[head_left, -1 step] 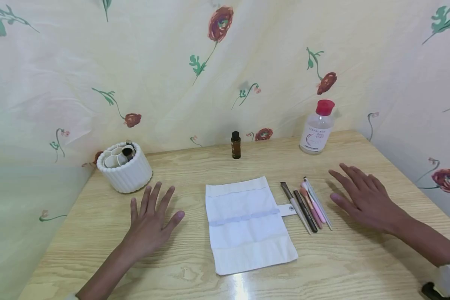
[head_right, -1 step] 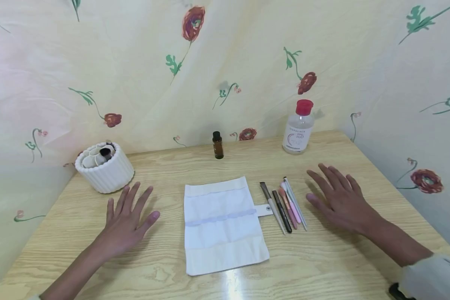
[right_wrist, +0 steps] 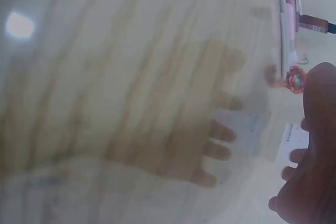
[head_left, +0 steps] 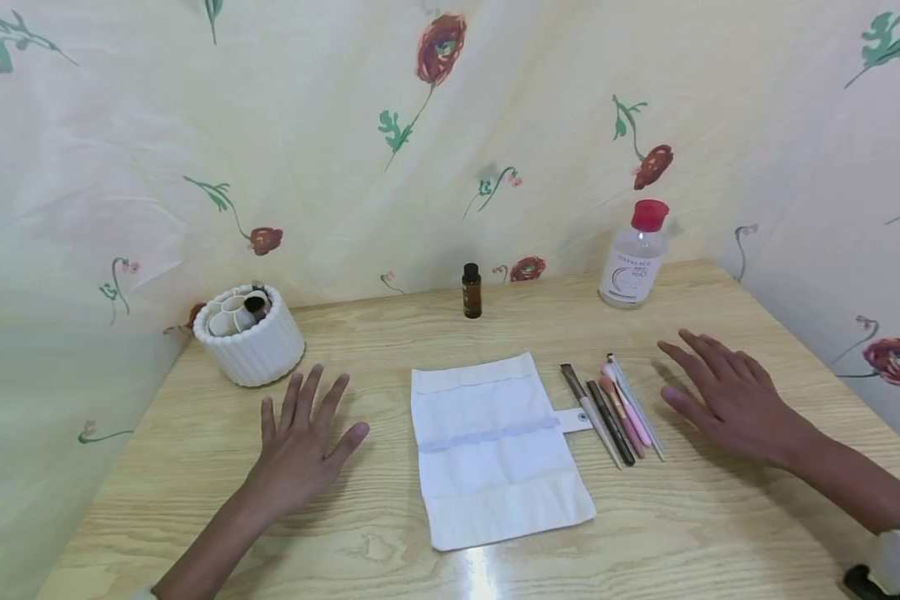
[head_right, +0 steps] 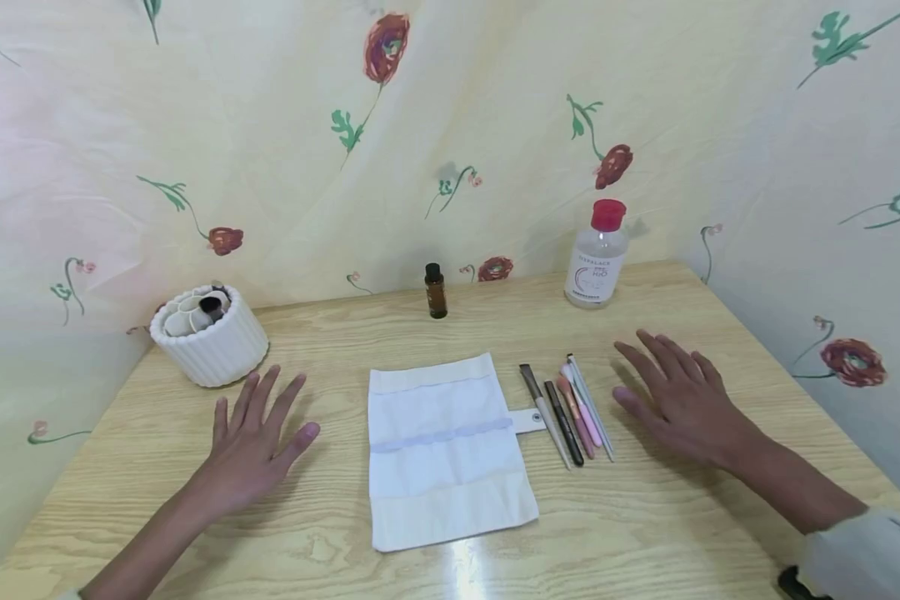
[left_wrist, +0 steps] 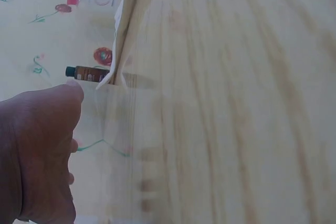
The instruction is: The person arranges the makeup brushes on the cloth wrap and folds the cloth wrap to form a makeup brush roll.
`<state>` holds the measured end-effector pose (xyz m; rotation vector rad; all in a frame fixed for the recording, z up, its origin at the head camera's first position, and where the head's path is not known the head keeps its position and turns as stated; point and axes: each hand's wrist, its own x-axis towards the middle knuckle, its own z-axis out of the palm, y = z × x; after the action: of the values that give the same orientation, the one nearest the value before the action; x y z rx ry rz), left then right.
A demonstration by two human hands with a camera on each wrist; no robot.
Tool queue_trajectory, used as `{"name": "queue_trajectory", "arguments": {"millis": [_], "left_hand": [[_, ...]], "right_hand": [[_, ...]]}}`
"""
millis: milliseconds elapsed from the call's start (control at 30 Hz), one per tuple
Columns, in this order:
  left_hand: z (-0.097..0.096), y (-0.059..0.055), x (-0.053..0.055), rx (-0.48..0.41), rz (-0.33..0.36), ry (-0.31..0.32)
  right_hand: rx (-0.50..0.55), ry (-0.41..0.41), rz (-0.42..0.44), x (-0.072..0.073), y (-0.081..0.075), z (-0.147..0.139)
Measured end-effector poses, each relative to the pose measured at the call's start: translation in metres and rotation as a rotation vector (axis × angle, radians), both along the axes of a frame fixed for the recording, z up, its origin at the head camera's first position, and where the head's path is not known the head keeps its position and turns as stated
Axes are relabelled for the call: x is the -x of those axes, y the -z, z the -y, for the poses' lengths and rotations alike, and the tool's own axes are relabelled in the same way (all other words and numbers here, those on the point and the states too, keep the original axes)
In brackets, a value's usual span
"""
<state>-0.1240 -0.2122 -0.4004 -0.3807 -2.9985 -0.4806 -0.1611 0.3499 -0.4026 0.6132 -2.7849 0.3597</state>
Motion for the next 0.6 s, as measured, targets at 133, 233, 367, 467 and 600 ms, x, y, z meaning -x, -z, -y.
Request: {"name": "queue_trajectory", "arguments": {"millis": [133, 233, 367, 467, 600], "left_hand": [[-0.002, 0.002, 0.002, -0.031, 0.009, 0.018], [-0.005, 0.002, 0.003, -0.077, 0.015, 0.056], [-0.012, 0.002, 0.005, -0.143, -0.007, 0.130], [-0.019, 0.000, 0.005, -0.187, -0.033, 0.180], [-0.027, -0.003, 0.004, -0.226, -0.029, 0.219]], "right_hand": [[0.018, 0.012, 0.016, -0.001, -0.003, 0.001], [0.041, 0.020, 0.031, 0.000, -0.009, 0.008], [0.040, 0.018, 0.026, 0.000, -0.016, 0.023], [0.038, -0.006, 0.000, 0.001, -0.019, 0.035], [0.052, -0.032, -0.019, 0.002, -0.020, 0.053]]}}
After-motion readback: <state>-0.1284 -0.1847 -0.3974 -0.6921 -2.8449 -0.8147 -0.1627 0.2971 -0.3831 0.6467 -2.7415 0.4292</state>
